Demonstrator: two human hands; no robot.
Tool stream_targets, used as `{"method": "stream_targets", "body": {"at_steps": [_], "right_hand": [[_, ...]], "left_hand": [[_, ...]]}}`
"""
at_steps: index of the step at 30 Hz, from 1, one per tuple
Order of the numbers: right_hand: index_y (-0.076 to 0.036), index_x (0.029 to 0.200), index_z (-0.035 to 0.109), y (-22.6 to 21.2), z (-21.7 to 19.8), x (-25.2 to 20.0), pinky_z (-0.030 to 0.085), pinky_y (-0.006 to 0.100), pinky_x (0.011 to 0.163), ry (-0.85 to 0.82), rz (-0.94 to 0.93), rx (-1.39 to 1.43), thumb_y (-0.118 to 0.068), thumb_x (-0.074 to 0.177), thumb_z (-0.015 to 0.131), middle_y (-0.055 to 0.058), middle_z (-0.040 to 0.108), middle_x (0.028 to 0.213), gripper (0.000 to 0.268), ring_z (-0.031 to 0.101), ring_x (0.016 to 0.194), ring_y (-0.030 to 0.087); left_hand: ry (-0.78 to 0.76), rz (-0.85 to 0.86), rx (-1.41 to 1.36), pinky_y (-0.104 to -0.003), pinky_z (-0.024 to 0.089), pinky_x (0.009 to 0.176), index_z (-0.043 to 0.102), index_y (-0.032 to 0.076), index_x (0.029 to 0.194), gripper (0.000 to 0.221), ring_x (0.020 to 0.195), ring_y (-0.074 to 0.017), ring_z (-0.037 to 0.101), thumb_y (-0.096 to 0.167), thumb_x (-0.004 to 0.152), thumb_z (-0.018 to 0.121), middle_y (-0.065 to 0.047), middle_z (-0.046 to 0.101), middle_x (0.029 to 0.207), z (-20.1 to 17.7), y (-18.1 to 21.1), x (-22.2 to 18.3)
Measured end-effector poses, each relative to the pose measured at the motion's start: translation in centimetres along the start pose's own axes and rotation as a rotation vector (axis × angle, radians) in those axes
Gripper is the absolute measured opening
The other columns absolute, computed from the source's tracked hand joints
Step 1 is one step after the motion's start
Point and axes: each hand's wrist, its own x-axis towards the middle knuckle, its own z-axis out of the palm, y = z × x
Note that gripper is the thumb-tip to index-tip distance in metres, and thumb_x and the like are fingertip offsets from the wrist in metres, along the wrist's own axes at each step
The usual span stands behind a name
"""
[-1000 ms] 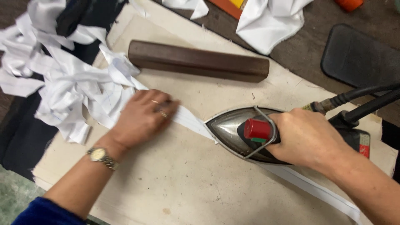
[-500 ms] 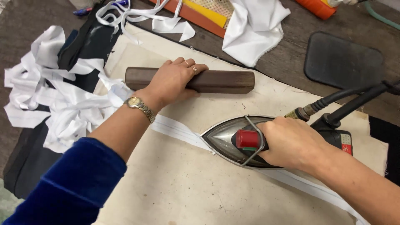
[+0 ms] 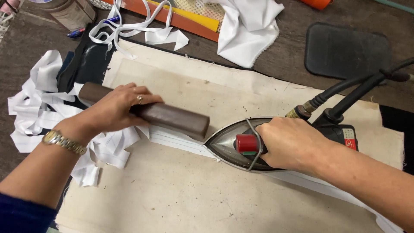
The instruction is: Ironing and pressing long fabric strips using a steam iron and a wooden clapper to create flat seams.
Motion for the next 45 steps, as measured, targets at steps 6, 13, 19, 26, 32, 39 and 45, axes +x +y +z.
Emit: {"method": "stream_targets", "body": {"at_steps": [6,13,19,26,32,39,45], "right_hand": [[-0.009,0.088,0.07,-0.1,0.0,-0.1,0.058,0.03,0.069,0.014,-0.004,-0.018,-0.028,0.081,0.067,0.001,0.071,0.069,0.02,0.07,0.067,0.018],[-0.008,0.094,0.07,-0.1,0.2,-0.2,0.059,0.032,0.073,0.015,0.001,0.009,-0.026,0.08,0.067,0.004,0.074,0.077,0.023,0.073,0.074,0.018],[-0.007,0.098,0.069,-0.1,0.1,-0.6,0.059,0.036,0.077,-0.003,-0.004,0.006,-0.027,0.08,0.068,0.005,0.076,0.081,0.027,0.074,0.08,0.022],[-0.01,0.089,0.071,0.3,-0.1,-1.0,0.058,0.033,0.079,-0.027,0.047,-0.014,-0.028,0.079,0.068,0.003,0.075,0.076,0.021,0.074,0.078,0.021],[-0.012,0.084,0.072,0.9,0.1,-1.2,0.058,0.031,0.079,-0.021,0.059,-0.013,-0.028,0.079,0.067,0.001,0.074,0.073,0.017,0.073,0.075,0.019],[-0.022,0.077,0.062,2.4,1.7,-0.5,0.05,0.034,0.066,-0.053,0.116,-0.04,-0.031,0.078,0.059,-0.001,0.068,0.074,0.009,0.066,0.071,0.023],[-0.022,0.075,0.06,3.8,2.1,-0.8,0.051,0.033,0.066,-0.071,0.119,-0.072,-0.026,0.078,0.054,-0.004,0.07,0.074,0.008,0.066,0.071,0.021]], "left_hand": [[0.016,0.017,-0.013,-0.042,0.044,0.096,0.063,0.024,0.128,0.072,0.101,-0.0256,0.06,0.015,0.06,0.086,-0.001,0.071,0.103,1.0,-0.4,-1.1],[0.073,0.023,0.016,-0.036,0.042,0.097,0.066,0.026,0.125,0.072,0.1,-0.0197,0.06,0.018,0.058,0.088,0.004,0.072,0.102,2.5,-1.0,-1.1],[0.085,0.001,-0.006,-0.035,0.041,0.097,0.067,0.026,0.124,0.071,0.099,-0.0196,0.06,0.015,0.057,0.089,0.002,0.072,0.101,2.5,0.0,-1.1],[0.08,0.001,-0.003,-0.034,0.041,0.096,0.067,0.026,0.124,0.071,0.1,-0.0191,0.06,0.014,0.057,0.088,0.003,0.072,0.101,2.9,0.9,-0.7],[0.079,0.006,0.002,-0.035,0.041,0.098,0.066,0.026,0.124,0.071,0.1,-0.0189,0.059,0.016,0.058,0.088,0.003,0.071,0.101,3.3,1.2,-0.4],[0.089,0.255,0.095,-0.038,0.041,0.083,0.06,0.026,0.127,0.066,0.087,-0.0229,0.055,0.027,0.066,0.083,0.002,0.063,0.105,4.7,-0.3,0.1],[0.082,0.225,0.077,-0.038,0.04,0.082,0.061,0.026,0.128,0.063,0.089,-0.0231,0.053,0.027,0.068,0.082,0.003,0.062,0.105,5.4,1.4,0.4]]}}
